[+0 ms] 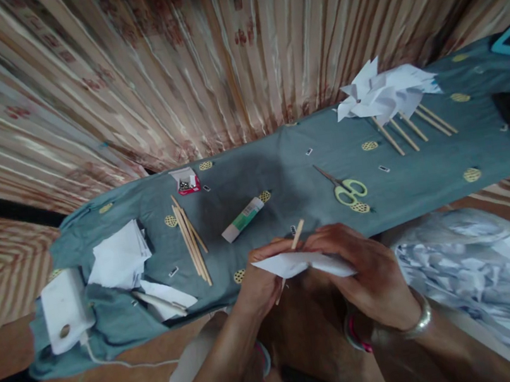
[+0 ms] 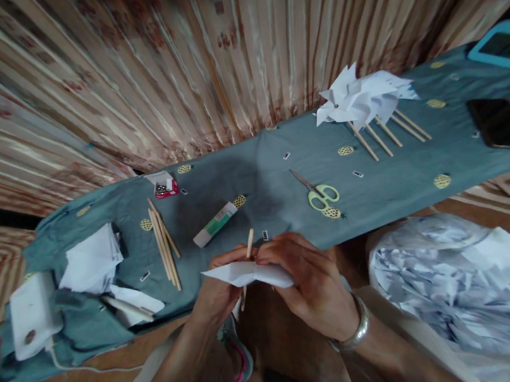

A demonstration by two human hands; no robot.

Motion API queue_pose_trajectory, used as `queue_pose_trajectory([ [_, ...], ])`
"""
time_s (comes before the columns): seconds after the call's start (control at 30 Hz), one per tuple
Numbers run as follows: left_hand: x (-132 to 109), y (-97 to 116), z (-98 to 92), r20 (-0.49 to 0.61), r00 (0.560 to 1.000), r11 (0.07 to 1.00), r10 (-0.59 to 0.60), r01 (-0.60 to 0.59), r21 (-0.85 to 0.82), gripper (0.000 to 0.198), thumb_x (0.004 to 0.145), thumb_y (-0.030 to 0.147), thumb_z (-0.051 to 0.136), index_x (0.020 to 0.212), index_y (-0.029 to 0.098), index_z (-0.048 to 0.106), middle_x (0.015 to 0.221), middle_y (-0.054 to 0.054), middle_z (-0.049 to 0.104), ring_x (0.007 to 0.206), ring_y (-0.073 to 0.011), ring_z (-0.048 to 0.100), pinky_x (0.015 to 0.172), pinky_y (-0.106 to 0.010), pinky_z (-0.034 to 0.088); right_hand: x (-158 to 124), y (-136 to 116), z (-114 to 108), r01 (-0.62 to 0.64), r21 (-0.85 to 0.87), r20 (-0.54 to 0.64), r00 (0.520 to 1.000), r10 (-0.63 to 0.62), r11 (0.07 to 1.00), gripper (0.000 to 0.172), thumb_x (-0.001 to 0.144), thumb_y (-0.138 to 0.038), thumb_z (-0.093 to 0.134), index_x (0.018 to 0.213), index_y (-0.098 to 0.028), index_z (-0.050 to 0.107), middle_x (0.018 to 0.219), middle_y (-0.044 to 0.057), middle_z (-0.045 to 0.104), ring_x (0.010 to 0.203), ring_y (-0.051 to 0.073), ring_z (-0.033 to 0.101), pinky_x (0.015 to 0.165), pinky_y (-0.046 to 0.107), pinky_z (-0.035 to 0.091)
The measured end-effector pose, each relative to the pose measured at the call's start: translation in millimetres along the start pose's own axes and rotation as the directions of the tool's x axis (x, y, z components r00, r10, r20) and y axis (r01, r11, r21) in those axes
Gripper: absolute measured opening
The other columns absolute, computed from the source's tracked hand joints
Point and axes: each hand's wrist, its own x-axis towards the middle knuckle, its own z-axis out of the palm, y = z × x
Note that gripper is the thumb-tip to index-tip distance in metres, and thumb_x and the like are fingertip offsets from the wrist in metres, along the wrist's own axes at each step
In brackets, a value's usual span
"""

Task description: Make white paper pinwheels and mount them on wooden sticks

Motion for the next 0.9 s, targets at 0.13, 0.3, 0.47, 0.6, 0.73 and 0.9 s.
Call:
queue_pose_trajectory([
  [0.13,-0.1,-3.2,-1.0,0.026,0.999,1.0,-0.022,0.022,0.017,0.011,0.053,0.02,0.076,0.063,0.017,0.073,0.068,-0.003,0.062,0.057,-0.0114,0.049,0.05,-0.023,0.034,2.6,-1.0,-1.3,0.095,-0.101,-0.034,0.995,-0.099,0.99,0.017,0.087,-0.015,0.058,0.102,-0.019,0.062,0.092,0.006,0.073,0.09,0.019,0.068,0.09,0.037,0.052],
  [0.3,1.6,-10.2,-2.1,0.043,0.999,1.0,-0.028,0.027,0.016,0.019,0.055,0.034,0.077,0.063,0.017,0.069,0.054,0.0,0.053,0.046,-0.0072,0.033,0.045,-0.023,0.024,5.8,-3.7,-2.1,0.083,-0.144,-0.046,0.995,-0.09,0.986,0.014,0.087,-0.015,0.058,0.099,-0.021,0.062,0.09,0.005,0.073,0.087,0.018,0.069,0.089,0.038,0.053],
  [0.47,1.7,-13.2,-1.1,0.059,0.998,0.999,-0.032,0.032,-0.002,0.032,0.054,0.041,0.081,0.064,0.014,0.068,0.044,0.005,0.042,0.042,-0.0047,0.03,0.043,-0.02,0.021,4.7,-0.7,-4.2,0.068,-0.16,-0.052,0.996,-0.077,0.985,0.015,0.086,-0.014,0.058,0.099,-0.021,0.062,0.088,0.005,0.073,0.085,0.019,0.069,0.089,0.038,0.053],
  [0.6,3.2,-15.1,-2.2,0.055,0.998,0.998,-0.027,0.029,-0.05,0.028,0.052,0.034,0.084,0.058,0.013,0.066,0.051,0.003,0.049,0.045,-0.004,0.035,0.043,-0.018,0.026,4.2,1.3,-6.7,0.082,-0.153,-0.042,0.995,-0.089,0.985,0.016,0.086,-0.012,0.057,0.099,-0.02,0.061,0.09,0.006,0.073,0.086,0.019,0.068,0.09,0.037,0.053],
  [0.73,6.2,-14.9,-1.9,0.026,0.999,0.999,0.033,-0.032,-0.032,0.015,0.051,0.02,0.081,0.057,0.014,0.069,0.061,0.001,0.057,0.052,-0.0062,0.045,0.047,-0.018,0.034,2.7,3.6,-6.4,0.066,-0.134,-0.04,0.997,-0.072,0.989,0.018,0.086,-0.012,0.057,0.101,-0.021,0.061,0.092,0.005,0.073,0.088,0.019,0.068,0.09,0.037,0.053],
  [0.9,9.9,-10.6,-1.2,-0.038,0.993,0.991,0.11,-0.107,0.076,0.012,0.05,0.012,0.075,0.062,0.015,0.074,0.069,-0.002,0.062,0.065,-0.0114,0.054,0.055,-0.02,0.039,-0.5,6.1,-4.6,0.045,-0.099,-0.024,0.999,-0.048,0.994,0.021,0.087,-0.013,0.055,0.105,-0.024,0.059,0.094,0.005,0.073,0.091,0.02,0.068,0.09,0.041,0.053],
])
